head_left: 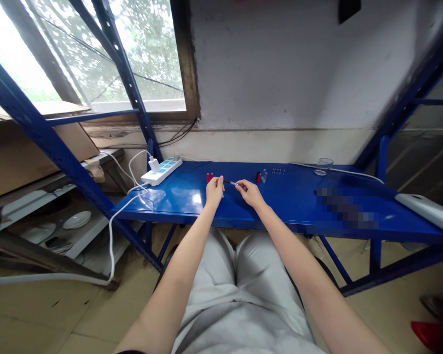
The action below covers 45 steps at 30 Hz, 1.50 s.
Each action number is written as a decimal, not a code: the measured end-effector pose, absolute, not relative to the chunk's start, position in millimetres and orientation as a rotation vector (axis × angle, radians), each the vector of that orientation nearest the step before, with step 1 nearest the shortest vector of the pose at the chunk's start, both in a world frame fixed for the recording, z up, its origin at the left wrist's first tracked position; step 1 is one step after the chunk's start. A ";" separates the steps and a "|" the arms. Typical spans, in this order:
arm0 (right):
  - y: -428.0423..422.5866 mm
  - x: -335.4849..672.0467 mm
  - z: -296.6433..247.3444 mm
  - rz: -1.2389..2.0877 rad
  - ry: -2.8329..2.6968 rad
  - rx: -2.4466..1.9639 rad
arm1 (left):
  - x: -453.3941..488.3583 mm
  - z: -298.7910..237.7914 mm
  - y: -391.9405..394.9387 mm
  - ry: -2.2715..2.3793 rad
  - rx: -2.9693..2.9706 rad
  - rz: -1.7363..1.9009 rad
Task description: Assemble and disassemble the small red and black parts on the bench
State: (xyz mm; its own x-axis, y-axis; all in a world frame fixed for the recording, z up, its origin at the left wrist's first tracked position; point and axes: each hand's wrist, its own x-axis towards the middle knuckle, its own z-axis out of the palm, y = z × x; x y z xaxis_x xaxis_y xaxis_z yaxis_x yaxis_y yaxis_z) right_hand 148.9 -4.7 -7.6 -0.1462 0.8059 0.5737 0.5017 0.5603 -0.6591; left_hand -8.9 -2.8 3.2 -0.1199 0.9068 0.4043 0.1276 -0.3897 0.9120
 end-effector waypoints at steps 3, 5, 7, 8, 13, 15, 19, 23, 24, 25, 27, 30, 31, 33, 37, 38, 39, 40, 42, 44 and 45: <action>-6.4 150.2 -4.9 0.355 -1.758 -1.090 | -11.3 4.1 -1.7 1.205 1.436 1.655; -8.7 150.3 -2.3 0.310 -1.718 -1.076 | -11.1 4.1 -0.9 1.199 1.435 1.619; -10.8 149.6 -0.1 0.278 -1.697 -1.037 | -9.4 3.4 -0.4 1.154 1.490 1.517; -11.5 148.9 0.5 0.272 -1.701 -1.015 | -8.3 2.9 -0.3 1.118 1.522 1.461; -11.2 145.6 -1.1 0.298 -1.817 -0.936 | -4.9 -0.1 0.0 0.957 1.550 1.345; -9.8 145.3 -2.9 0.308 -1.847 -0.927 | -5.0 -1.1 0.8 0.938 1.535 1.355; -7.2 145.5 -5.8 0.338 -1.866 -0.968 | -5.5 -2.5 2.4 0.941 1.547 1.358; -5.2 145.6 -7.8 0.353 -1.887 -0.983 | -5.5 -2.6 1.9 0.942 1.565 1.347; -4.7 145.6 -8.2 0.346 -1.904 -0.983 | -5.5 -2.7 1.6 0.940 1.565 1.345; -4.4 145.8 -8.6 0.335 -1.925 -0.984 | -5.5 -2.7 1.4 0.938 1.567 1.342; -4.3 145.9 -9.2 0.309 -1.964 -0.992 | -5.4 -3.0 1.2 0.936 1.575 1.328; -5.5 145.5 -9.2 0.280 -2.003 -1.013 | -5.1 -3.7 1.4 0.944 1.586 1.299; -6.1 145.2 -8.9 0.272 -2.010 -1.019 | -4.9 -3.8 1.4 0.947 1.585 1.293; -7.2 144.9 -7.9 0.259 -2.012 -1.038 | -4.7 -4.0 1.4 0.947 1.584 1.292; -7.4 151.5 -4.4 0.199 -1.933 -1.172 | -5.2 -3.7 1.0 0.951 1.592 1.326; -7.1 155.4 -3.3 0.177 -1.890 -1.241 | -5.6 -3.4 0.9 0.964 1.595 1.332; -6.8 160.2 -2.1 0.158 -1.839 -1.325 | -6.0 -3.1 0.8 0.980 1.598 1.332; -6.5 165.5 -1.0 0.150 -1.780 -1.422 | -6.4 -2.8 0.6 0.996 1.603 1.327; -5.7 177.1 1.1 0.153 -1.646 -1.633 | -7.1 -2.1 0.2 1.014 1.617 1.308; -4.3 187.6 2.6 0.186 -1.533 -1.802 | -7.7 -1.6 -0.4 1.019 1.627 1.292; -3.0 191.9 3.0 0.198 -1.485 -1.866 | -7.8 -1.4 -0.6 1.020 1.631 1.287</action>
State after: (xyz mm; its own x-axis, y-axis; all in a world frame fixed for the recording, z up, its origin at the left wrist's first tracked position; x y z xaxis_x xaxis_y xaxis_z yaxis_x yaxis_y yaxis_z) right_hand 191.9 -3.0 3.0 0.3205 0.8949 0.3105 0.7820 -0.0650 -0.6199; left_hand -7.8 -0.6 -1.4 0.1556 0.9301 0.3327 0.1117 -0.3512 0.9296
